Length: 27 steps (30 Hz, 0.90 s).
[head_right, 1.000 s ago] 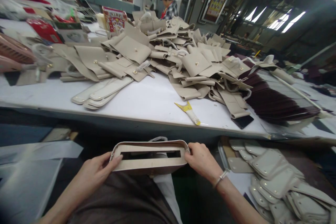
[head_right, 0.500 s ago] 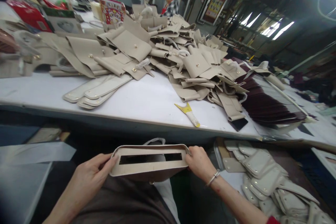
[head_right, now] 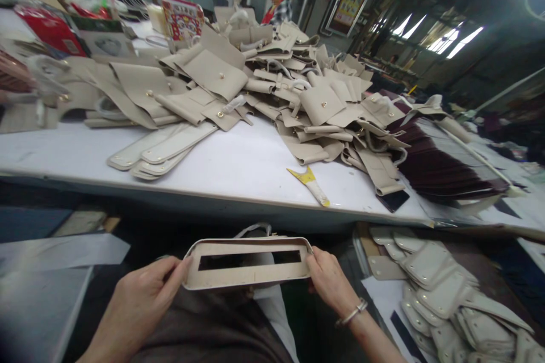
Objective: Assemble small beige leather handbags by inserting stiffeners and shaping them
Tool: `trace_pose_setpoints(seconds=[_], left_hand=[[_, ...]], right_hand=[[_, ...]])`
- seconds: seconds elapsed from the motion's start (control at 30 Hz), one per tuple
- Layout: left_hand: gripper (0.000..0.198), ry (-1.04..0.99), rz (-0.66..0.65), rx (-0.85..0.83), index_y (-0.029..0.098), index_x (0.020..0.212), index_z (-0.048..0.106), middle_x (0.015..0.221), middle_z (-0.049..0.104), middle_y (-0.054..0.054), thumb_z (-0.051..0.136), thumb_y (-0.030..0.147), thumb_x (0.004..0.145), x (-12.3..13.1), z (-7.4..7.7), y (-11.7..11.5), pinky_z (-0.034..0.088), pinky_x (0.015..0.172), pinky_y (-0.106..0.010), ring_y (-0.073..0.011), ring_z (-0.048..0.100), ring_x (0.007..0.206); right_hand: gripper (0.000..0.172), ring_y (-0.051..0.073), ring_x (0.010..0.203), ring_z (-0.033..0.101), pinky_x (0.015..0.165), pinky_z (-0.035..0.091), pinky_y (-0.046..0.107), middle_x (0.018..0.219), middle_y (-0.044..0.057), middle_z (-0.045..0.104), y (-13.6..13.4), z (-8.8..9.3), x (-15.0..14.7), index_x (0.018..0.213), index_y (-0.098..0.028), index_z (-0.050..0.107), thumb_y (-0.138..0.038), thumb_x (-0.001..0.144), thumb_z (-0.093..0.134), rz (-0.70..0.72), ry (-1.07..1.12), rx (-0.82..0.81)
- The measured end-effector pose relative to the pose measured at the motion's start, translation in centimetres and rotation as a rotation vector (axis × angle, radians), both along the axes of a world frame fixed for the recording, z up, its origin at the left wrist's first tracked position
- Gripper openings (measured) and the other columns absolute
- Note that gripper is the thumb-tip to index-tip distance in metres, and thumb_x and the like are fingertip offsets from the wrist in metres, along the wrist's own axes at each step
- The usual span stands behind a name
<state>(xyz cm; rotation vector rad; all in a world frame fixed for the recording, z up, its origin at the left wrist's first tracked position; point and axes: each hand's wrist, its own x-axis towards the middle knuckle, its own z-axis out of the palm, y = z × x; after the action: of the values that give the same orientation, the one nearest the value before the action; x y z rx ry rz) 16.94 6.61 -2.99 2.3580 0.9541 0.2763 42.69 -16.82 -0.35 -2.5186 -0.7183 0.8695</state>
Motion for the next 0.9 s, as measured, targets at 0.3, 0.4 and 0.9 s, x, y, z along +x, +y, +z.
trace_pose_setpoints(seconds=[0.3,0.4,0.9], left_hand=[[0.044,-0.025,-0.090,0.281,0.021,0.061,0.057,0.058,0.058,-0.001,0.036,0.038,0.096,0.6,0.9,0.0,0.030,0.055,-0.030,-0.0152,0.058,0.054],[0.043,-0.024,-0.075,0.318,0.021,0.062,0.057,0.058,0.058,-0.001,0.037,0.038,0.096,0.7,1.2,-0.2,0.030,0.055,-0.030,-0.0155,0.058,0.055],[0.035,-0.015,0.084,-0.249,0.024,0.072,0.042,0.051,0.046,0.007,0.045,0.053,0.091,1.7,1.3,-0.1,0.033,0.055,-0.025,-0.0147,0.049,0.049]], right_hand=[[0.031,0.015,0.050,0.056,0.049,0.039,0.024,0.052,-0.001,0.057,-0.2,-0.2,0.8,0.075,-0.020,0.053,-0.027,0.091,0.026,0.030,0.093,0.016],[0.033,0.017,0.054,0.057,0.055,0.040,0.026,0.053,0.001,0.058,-0.1,-0.2,0.6,0.072,-0.020,0.051,-0.028,0.092,0.026,0.045,0.045,0.009],[0.041,0.020,0.065,0.056,0.064,0.031,0.032,0.065,0.006,0.060,-0.2,-0.1,0.9,0.061,-0.023,0.044,-0.035,0.095,0.027,0.134,-0.162,-0.041]])
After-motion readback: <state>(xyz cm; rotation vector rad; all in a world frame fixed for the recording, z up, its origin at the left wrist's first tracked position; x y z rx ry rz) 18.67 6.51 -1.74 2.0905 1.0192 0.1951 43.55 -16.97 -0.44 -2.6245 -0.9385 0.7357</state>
